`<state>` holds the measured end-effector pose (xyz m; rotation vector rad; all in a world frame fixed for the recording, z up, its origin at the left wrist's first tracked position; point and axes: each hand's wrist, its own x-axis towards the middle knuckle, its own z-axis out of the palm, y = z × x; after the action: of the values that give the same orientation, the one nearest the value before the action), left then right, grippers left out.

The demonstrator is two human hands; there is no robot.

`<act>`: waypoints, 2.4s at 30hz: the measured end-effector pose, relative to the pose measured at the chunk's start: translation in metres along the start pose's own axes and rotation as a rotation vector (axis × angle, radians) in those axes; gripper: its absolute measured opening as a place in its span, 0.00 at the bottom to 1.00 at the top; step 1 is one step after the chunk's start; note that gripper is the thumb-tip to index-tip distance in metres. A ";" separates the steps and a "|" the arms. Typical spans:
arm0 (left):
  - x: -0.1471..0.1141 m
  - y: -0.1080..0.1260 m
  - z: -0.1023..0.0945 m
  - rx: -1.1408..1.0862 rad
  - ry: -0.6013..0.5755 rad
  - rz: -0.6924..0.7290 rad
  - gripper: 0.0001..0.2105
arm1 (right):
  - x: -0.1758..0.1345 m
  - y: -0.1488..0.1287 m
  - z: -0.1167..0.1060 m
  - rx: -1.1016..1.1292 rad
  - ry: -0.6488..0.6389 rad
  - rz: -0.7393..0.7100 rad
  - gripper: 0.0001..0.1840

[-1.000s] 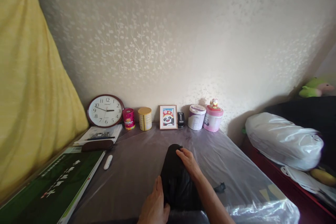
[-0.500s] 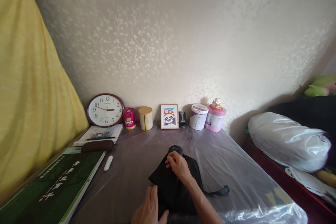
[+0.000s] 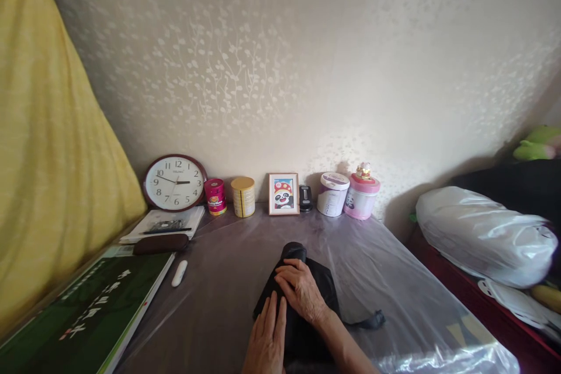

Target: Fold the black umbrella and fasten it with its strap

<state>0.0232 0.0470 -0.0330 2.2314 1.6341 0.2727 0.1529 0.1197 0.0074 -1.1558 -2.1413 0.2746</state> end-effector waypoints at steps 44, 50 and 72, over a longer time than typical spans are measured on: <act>-0.014 0.007 -0.018 -0.211 -0.025 -0.020 0.43 | -0.053 0.068 -0.041 -0.048 0.260 0.718 0.16; -0.014 0.004 -0.013 -0.191 0.016 0.006 0.43 | -0.048 0.064 -0.034 -0.021 0.300 0.716 0.15; -0.011 0.000 0.000 -0.090 0.069 0.027 0.41 | 0.027 0.021 0.008 0.287 0.283 0.673 0.19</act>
<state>0.0203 0.0369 -0.0325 2.2005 1.5947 0.4261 0.1507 0.1548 0.0042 -1.5966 -1.3643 0.6477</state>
